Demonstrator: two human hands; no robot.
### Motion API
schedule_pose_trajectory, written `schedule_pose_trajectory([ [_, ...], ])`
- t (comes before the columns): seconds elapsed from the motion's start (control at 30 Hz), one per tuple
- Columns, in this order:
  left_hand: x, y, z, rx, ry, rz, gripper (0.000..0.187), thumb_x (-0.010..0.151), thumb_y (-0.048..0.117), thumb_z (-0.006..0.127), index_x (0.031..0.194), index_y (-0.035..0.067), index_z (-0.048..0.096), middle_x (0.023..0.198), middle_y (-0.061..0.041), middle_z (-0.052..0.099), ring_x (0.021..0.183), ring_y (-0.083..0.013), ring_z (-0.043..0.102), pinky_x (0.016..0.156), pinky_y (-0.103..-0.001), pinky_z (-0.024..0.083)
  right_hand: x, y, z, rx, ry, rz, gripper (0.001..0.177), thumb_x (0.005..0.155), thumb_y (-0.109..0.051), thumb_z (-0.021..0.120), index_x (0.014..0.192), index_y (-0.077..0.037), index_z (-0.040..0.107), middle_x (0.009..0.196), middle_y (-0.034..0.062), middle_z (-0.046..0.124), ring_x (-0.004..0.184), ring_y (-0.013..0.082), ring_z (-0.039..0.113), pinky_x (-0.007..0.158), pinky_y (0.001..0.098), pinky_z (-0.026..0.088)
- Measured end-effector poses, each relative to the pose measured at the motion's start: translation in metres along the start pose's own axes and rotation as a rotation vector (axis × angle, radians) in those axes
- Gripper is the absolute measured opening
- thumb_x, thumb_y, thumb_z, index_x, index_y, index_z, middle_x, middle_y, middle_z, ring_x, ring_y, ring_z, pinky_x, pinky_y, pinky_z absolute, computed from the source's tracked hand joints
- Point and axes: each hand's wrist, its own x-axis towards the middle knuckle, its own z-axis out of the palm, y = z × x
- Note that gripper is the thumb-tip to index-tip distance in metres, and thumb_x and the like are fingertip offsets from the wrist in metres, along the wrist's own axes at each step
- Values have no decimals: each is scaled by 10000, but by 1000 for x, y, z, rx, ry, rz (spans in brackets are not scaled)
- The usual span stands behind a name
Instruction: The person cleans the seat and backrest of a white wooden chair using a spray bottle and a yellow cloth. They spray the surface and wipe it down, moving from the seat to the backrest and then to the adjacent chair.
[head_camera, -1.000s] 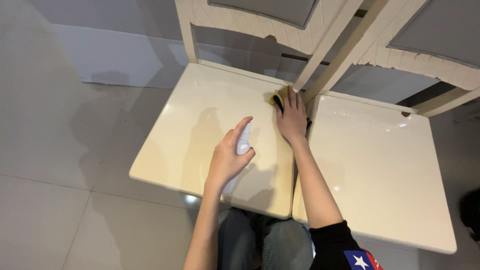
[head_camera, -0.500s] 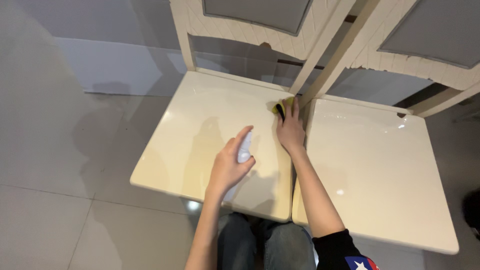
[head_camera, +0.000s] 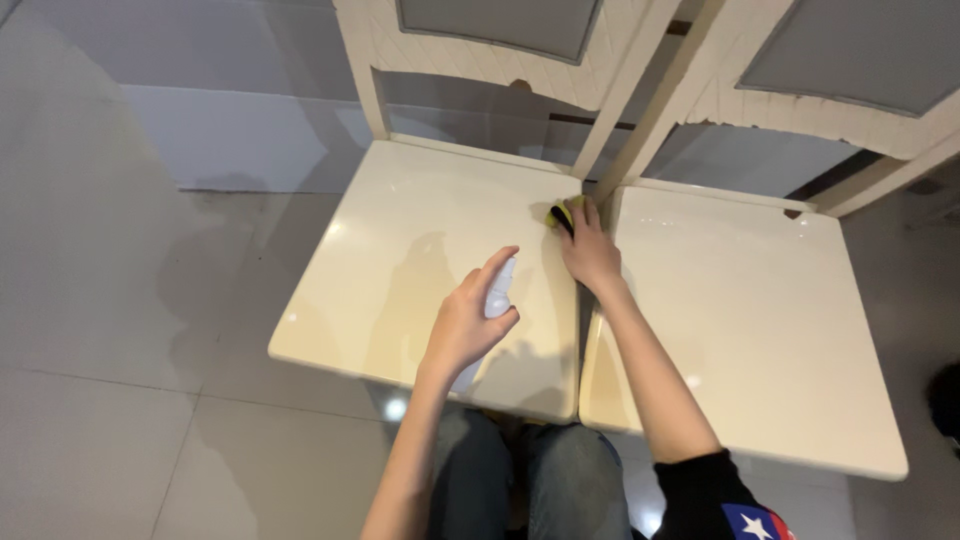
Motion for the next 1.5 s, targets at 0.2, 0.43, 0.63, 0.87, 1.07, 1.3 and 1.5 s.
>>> schedule_pose_trajectory([
  [0.2, 12, 6, 21, 31, -106, 52, 806, 750, 161, 703, 1498, 332, 457, 1088, -174, 692, 967, -380, 695, 829, -457, 557, -29, 43, -53, 279, 300, -272, 507, 1055, -286, 506, 1538, -150, 438, 1622, 208, 388, 1456, 413, 419, 1167, 458, 393],
  [0.43, 38, 5, 62, 41, -141, 136, 822, 755, 168, 703, 1515, 344, 443, 1040, -201, 688, 957, -397, 691, 822, -468, 560, -91, 75, -121, 224, 355, -159, 461, 1069, -282, 496, 1519, -188, 472, 1631, 164, 399, 1471, 368, 421, 1145, 455, 401],
  [0.63, 65, -15, 96, 186, -187, 77, 856, 727, 172, 720, 1510, 357, 428, 986, -214, 679, 934, -419, 683, 806, -497, 552, -134, 106, -134, 239, 329, -73, 472, 1051, -281, 496, 1515, -198, 470, 1635, 135, 397, 1462, 350, 422, 1133, 445, 394],
  [0.87, 77, -41, 121, 250, -173, 13, 821, 713, 168, 714, 1478, 316, 458, 989, -227, 691, 952, -433, 684, 834, -518, 548, -167, 134, -141, 278, 330, -104, 459, 1039, -233, 525, 1489, -147, 498, 1615, 138, 437, 1474, 339, 426, 1150, 429, 386],
  [1.07, 78, -49, 129, 305, -172, -24, 801, 736, 170, 711, 1483, 300, 452, 1033, -246, 682, 975, -445, 678, 843, -520, 551, -180, 142, -134, 331, 329, -102, 452, 1035, -218, 534, 1475, -121, 513, 1598, 152, 461, 1465, 330, 451, 1153, 411, 390],
  [1.3, 76, -51, 128, 368, -150, 4, 757, 761, 152, 707, 1465, 278, 459, 1048, -248, 657, 943, -447, 684, 815, -524, 553, -186, 139, -134, 324, 308, -73, 463, 1026, -229, 537, 1478, -129, 517, 1601, 140, 459, 1449, 330, 463, 1142, 412, 395],
  [1.5, 71, -46, 125, 346, -108, 32, 723, 771, 155, 710, 1444, 272, 472, 1021, -233, 652, 905, -444, 686, 781, -526, 559, -184, 133, -133, 310, 310, -93, 457, 1035, -227, 533, 1482, -134, 514, 1612, 137, 450, 1459, 335, 452, 1147, 414, 392],
])
